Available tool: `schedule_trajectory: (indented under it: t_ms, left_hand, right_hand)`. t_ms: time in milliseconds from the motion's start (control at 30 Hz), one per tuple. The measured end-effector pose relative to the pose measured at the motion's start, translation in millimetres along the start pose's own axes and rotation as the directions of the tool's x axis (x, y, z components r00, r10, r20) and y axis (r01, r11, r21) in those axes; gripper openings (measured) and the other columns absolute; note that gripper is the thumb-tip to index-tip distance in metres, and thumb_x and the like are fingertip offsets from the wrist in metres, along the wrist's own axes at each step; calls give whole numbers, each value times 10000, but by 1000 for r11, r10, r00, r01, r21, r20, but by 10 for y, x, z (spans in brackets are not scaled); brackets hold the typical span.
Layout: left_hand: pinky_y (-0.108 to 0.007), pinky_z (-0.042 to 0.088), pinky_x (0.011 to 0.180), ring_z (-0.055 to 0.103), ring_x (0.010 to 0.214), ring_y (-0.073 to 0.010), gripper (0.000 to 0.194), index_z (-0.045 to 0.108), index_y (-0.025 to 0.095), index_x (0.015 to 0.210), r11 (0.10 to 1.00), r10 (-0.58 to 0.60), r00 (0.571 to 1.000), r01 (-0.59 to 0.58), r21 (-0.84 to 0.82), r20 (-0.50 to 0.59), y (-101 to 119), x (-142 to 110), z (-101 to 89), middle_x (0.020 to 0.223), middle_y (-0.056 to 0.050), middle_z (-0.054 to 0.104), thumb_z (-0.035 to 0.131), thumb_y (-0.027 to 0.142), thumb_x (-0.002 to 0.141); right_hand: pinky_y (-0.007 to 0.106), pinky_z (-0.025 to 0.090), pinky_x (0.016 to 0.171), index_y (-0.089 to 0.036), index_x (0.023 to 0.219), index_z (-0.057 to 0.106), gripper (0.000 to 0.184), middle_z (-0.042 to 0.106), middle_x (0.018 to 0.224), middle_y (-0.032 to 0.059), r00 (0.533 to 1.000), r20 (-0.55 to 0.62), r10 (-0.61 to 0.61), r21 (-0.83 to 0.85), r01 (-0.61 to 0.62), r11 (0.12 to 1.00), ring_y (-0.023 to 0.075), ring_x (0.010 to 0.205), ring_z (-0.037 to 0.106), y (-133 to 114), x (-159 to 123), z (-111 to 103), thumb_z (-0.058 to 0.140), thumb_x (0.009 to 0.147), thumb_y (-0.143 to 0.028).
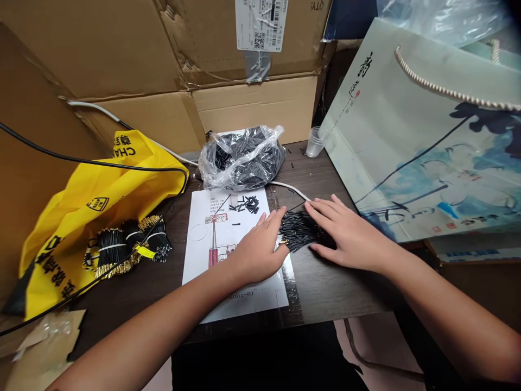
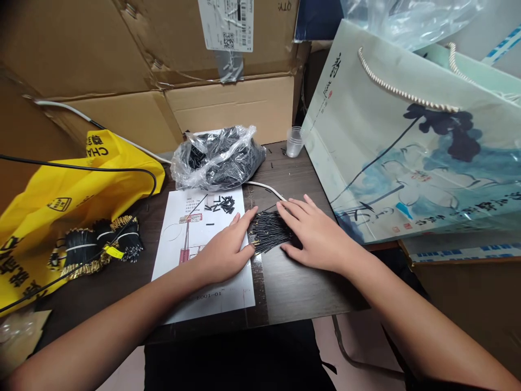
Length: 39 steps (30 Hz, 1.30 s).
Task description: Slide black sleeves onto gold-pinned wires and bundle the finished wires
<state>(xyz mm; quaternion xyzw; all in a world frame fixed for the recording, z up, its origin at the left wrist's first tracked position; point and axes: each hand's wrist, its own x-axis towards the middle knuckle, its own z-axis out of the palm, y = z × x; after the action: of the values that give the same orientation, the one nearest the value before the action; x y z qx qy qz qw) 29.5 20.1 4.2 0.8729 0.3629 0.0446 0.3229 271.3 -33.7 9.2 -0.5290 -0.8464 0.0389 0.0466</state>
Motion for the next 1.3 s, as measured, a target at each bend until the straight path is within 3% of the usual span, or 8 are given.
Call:
schedule_trajectory:
  t_ms: [233,400,600,667,800,1000,1167,1300]
  left_hand:
    - [-470,165,1261,258,1486,-276,715,159,64,1549,993,109,991,-105,62,-72,-46,5,78,1594,-164,283,393,216,891]
    - [-470,166,1261,266,1484,-261,704,188,74,1540,991,124,987,-119,60,-105,-96,-1,87,1576,-156,326,402,199,881]
    - [-457,146,1266,303,1469,-245,658,234,68,1524,989,145,980,-139,53,-133,-145,1,105,1555,-153,367,376,178,891]
    - [-464,152,1264,316,1463,-239,634,254,72,1514,988,150,978,-144,47,-146,-159,6,108,1547,-151,381,365,177,899]
    - [-466,159,1262,342,1450,-231,610,280,66,1499,988,157,974,-153,36,-165,-172,17,108,1530,-154,407,358,175,903]
    - [-490,201,1249,343,1449,-245,608,291,91,1494,990,138,976,-138,10,-169,-174,9,92,1532,-133,410,345,171,893]
    - [-526,284,1209,346,1446,-277,619,294,126,1497,994,95,983,-101,-33,-158,-166,-4,63,1537,-111,411,337,169,881]
    - [-532,293,1203,328,1456,-285,621,302,121,1497,995,89,986,-95,-38,-141,-153,-14,47,1533,-116,416,341,169,879]
  right_hand:
    - [556,287,1175,-15,1485,354,867,493,1412,227,992,125,-3,-104,17,994,364,1297,473,5,241,-75,614,714,-315]
    - [544,328,1143,1,1433,447,851,570,1293,225,980,200,-8,-194,48,980,374,1172,540,-42,431,-105,629,661,-307]
    - [514,369,1120,-47,1261,626,637,618,1175,185,969,243,-39,-211,92,973,342,1077,582,-84,477,-147,620,659,-254]
    - [501,386,1110,-41,1259,625,627,600,1228,196,974,222,-50,-223,101,970,340,1086,579,-90,459,-152,611,662,-231]
    - [533,328,1151,-19,1411,473,814,447,1462,229,985,163,-63,-219,98,971,375,1277,480,-57,433,-127,627,643,-239]
    - [519,340,1153,-26,1402,493,741,546,1366,215,974,207,-91,-147,123,982,351,1221,546,-9,453,-78,611,691,-197]
    - [440,526,946,-80,1325,581,597,599,1211,174,975,203,-94,-39,103,994,301,1059,598,-80,429,-104,586,731,-127]
    - [430,535,898,-76,1301,585,572,592,1187,173,978,204,-45,-79,63,995,300,1035,573,-93,428,-123,599,732,-136]
